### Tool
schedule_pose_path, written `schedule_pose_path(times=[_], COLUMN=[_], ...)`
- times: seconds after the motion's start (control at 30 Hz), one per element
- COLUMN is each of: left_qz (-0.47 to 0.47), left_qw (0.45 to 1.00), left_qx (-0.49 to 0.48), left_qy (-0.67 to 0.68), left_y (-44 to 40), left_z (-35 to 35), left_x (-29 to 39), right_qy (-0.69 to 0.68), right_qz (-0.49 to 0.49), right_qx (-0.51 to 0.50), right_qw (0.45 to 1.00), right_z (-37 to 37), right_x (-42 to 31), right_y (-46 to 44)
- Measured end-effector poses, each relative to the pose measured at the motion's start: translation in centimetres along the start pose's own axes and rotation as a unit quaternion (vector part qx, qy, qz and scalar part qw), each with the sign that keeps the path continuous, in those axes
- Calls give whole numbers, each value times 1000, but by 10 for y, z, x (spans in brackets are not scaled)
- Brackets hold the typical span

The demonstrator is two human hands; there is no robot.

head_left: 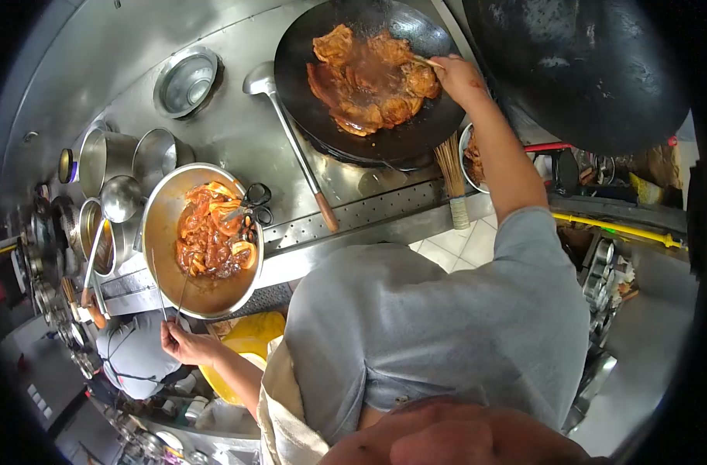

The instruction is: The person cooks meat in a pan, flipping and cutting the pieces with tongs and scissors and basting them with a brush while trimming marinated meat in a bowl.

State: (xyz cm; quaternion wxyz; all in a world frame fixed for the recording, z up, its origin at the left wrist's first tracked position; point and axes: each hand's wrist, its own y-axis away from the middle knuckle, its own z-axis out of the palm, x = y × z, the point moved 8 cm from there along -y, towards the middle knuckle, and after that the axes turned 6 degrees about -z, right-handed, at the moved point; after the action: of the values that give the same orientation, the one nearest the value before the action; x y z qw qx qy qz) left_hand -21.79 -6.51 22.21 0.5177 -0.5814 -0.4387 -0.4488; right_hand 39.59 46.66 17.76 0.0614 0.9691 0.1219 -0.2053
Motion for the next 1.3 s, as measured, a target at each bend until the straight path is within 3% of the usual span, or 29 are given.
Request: schedule_pose_path(times=[0.07,0.1,0.17,0.2,0.43,0.5,0.57,0.63,0.83,0.9,0.93,1.07,1.13,1.2,1.23,1.27,1.3], left_qz=[3,8,16,22,7,5,4,7,18,4,5,0,10,32,-109,-25,-2], left_qw=[1000,1000,999,998,998,998,997,999,997,997,997,998,998,989,987,993,997], left_qx=[-9,-15,-23,-25,-27,-13,-1,-5,-29,-26,-12,-1,4,28,54,36,40], left_qy=[-8,-15,-24,-49,-54,-65,-77,-38,-67,-66,-71,-57,-70,-141,-107,-110,-69], left_y=[5,7,10,12,14,15,14,12,5,5,7,5,6,3,11,3,3], left_z=[8,11,19,21,24,29,28,28,30,31,29,16,16,3,11,0,2], left_x=[3,4,4,7,-4,5,6,2,-10,-5,-1,-11,-20,-27,-18,-31,-27], right_qy=[4,6,59,69,103,183,250,280,200,269,190,235,288,266,196,152,102], right_qz=[129,130,157,110,115,88,81,-21,23,-47,73,46,24,-16,-65,-146,-220], right_qx=[47,44,-105,-70,-52,-148,-175,-267,-127,-46,0,-92,-196,-129,-81,-57,-31], right_qw=[991,991,980,989,987,968,949,922,971,961,979,967,937,955,975,976,970], right_z=[14,11,16,21,-8,-3,-7,14,-5,-4,-21,23,2,-11,-25,-26,-22], right_x=[42,32,1,0,24,15,-16,-18,28,25,-9,31,-22,-56,-106,-160,-208], right_y=[-6,0,14,16,-9,1,18,24,-30,-44,-23,-22,3,-9,-1,6,12])
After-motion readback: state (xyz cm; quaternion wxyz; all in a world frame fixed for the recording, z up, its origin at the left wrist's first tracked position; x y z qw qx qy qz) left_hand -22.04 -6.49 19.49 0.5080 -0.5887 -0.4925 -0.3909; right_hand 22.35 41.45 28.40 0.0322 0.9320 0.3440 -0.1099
